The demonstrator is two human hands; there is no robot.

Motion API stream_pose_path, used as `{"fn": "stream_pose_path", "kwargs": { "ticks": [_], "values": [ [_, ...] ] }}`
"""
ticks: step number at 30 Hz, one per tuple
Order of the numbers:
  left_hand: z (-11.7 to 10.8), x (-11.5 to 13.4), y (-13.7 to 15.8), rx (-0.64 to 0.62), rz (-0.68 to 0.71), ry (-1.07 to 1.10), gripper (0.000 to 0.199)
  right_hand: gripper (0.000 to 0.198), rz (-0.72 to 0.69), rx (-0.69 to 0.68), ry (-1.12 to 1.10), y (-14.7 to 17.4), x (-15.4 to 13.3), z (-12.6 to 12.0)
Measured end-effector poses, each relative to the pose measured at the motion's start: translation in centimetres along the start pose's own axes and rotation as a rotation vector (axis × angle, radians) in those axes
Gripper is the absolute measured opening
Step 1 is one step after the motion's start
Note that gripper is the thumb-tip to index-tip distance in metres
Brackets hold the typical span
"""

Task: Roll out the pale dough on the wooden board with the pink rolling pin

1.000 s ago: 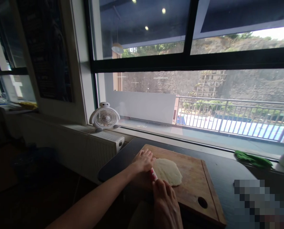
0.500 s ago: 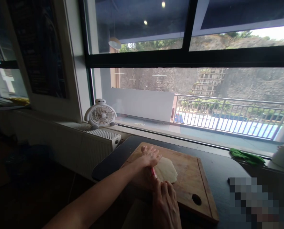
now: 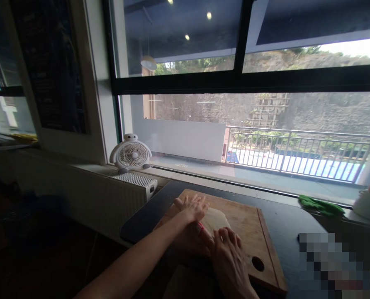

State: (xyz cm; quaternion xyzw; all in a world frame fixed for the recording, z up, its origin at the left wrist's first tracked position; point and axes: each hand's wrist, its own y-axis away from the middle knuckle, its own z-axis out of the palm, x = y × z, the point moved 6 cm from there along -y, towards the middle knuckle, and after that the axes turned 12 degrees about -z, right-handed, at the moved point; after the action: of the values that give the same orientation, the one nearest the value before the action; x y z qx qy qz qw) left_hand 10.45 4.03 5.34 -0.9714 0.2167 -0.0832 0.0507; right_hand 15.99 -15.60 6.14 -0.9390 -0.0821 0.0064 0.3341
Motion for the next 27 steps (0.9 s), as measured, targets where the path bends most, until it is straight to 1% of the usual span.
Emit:
{"fn": "stream_pose_path", "kwargs": {
  "ticks": [3, 6, 8, 11, 14, 16, 19, 21, 24, 27],
  "values": [
    [0.2, 1.5, -1.3, -0.005, 0.014, 0.027, 0.061, 0.022, 0.033, -0.004, -0.012, 0.0, 0.6, 0.0],
    [0.0, 1.7, -1.2, 0.006, 0.027, 0.041, 0.057, 0.025, 0.032, 0.036, -0.039, 0.2, -0.3, 0.0],
    [-0.3, 0.9, -0.1, 0.011, 0.033, 0.044, 0.056, 0.031, -0.012, 0.069, -0.052, 0.4, -1.4, 0.0],
    [-0.8, -1.2, 2.3, 0.021, 0.05, 0.029, 0.056, 0.042, -0.076, 0.099, -0.052, 0.7, -3.3, 0.0],
    [-1.4, -3.2, 4.6, 0.073, 0.06, 0.005, 0.058, 0.043, -0.09, 0.102, -0.046, 0.9, -4.6, -0.1],
    [-1.5, -3.8, 5.2, 0.093, 0.05, -0.006, 0.058, 0.043, -0.094, 0.088, -0.054, 0.9, -4.9, -0.3],
    [-1.2, -2.9, 4.2, 0.055, 0.009, 0.012, 0.057, 0.035, -0.044, 0.046, -0.062, 0.4, -3.4, -0.3],
    [-1.0, -1.5, 2.6, 0.03, -0.016, 0.048, 0.056, 0.03, 0.024, 0.025, -0.049, -0.1, -1.5, 0.0],
    [-1.0, 0.8, 0.2, 0.027, -0.026, 0.088, 0.052, 0.03, 0.103, 0.015, -0.032, -0.6, 1.2, 0.7],
    [-1.2, 2.2, -0.9, 0.042, 0.001, 0.131, 0.049, 0.03, 0.119, 0.005, -0.035, -0.7, 2.0, 1.1]
  ]
}}
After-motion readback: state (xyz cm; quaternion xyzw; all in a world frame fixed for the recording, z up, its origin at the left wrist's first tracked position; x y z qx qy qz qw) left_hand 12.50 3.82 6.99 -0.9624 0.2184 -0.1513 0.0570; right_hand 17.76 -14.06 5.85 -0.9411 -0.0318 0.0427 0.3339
